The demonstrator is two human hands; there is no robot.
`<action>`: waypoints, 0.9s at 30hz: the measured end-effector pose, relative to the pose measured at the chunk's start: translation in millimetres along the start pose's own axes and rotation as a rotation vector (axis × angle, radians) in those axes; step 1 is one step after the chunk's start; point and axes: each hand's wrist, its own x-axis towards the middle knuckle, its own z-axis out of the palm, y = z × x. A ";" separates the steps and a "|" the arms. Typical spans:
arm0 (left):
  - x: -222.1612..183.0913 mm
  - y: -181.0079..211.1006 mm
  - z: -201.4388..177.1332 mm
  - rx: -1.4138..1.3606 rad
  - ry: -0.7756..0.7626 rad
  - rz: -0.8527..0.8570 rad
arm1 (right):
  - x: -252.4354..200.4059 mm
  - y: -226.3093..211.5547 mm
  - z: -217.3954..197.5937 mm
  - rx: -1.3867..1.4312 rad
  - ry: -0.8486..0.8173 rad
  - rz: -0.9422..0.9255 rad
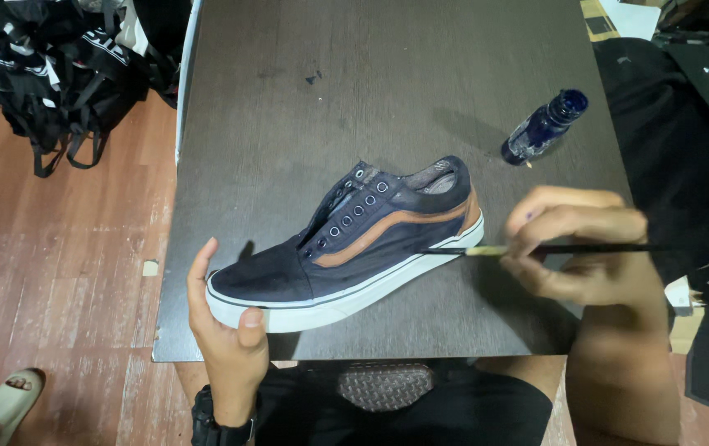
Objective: The person uses a brush to apply blue liquid from a bottle onto the upper surface and inner edges of a sneaker.
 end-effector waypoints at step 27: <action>-2.3 -2.6 2.9 -0.055 0.013 -0.054 | -9.1 7.1 -27.7 -0.187 -0.147 0.019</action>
